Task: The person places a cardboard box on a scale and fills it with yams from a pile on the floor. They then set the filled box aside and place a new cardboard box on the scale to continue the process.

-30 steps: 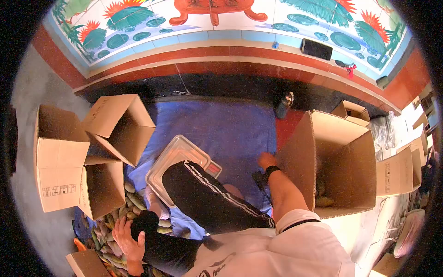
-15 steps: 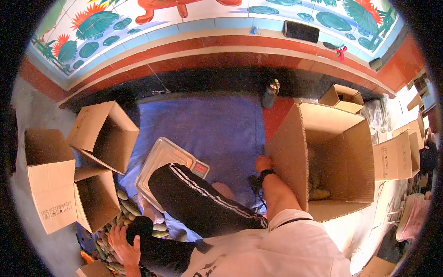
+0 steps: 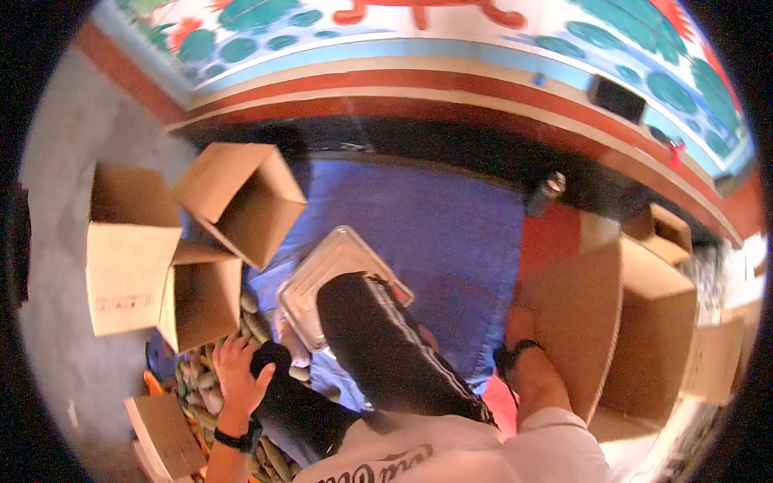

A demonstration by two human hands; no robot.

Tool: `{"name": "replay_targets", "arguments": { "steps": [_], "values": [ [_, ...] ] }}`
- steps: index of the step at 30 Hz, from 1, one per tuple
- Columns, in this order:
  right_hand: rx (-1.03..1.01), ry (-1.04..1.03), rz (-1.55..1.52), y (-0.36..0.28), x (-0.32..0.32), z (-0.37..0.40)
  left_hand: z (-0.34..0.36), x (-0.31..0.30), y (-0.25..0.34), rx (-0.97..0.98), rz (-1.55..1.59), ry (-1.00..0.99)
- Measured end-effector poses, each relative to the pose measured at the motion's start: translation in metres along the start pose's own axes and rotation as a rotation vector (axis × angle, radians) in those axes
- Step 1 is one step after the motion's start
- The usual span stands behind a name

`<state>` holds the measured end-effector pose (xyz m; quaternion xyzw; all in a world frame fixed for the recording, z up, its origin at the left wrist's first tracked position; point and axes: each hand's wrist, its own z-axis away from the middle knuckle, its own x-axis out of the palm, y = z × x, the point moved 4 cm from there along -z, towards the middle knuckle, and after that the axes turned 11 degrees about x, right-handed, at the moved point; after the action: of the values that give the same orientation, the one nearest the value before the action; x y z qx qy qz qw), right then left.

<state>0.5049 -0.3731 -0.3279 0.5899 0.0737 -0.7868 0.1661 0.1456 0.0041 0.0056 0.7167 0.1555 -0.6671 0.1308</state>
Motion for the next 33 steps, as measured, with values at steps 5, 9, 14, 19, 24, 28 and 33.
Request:
{"name": "replay_targets", "arguments": {
  "steps": [5, 9, 14, 19, 24, 28, 33],
  "values": [
    [-0.122, -0.022, 0.263, 0.063, 0.030, 0.018, 0.004, -0.003, -0.003, -0.055, 0.031, -0.012],
    [0.054, -0.105, 0.067, 0.143, 0.070, 0.019, 0.007, -0.004, -0.003, -0.053, 0.036, -0.015],
    [0.156, -0.351, 0.189, 0.225, 0.106, 0.000, 0.015, -0.005, -0.005, -0.093, 0.053, -0.045],
    [0.184, -0.613, 0.411, 0.283, 0.182, -0.017, 0.024, -0.006, -0.010, -0.126, 0.078, -0.027],
    [0.019, -0.088, -0.060, 0.156, 0.026, -0.058, 0.026, -0.003, -0.012, -0.065, 0.122, 0.068],
    [-0.277, 0.124, -0.116, 0.002, -0.080, -0.100, 0.027, 0.001, -0.010, -0.061, 0.180, 0.126],
    [-0.694, 0.402, -0.473, -0.180, -0.244, -0.049, 0.036, -0.004, -0.022, -0.029, 0.412, 0.244]
  ]
}}
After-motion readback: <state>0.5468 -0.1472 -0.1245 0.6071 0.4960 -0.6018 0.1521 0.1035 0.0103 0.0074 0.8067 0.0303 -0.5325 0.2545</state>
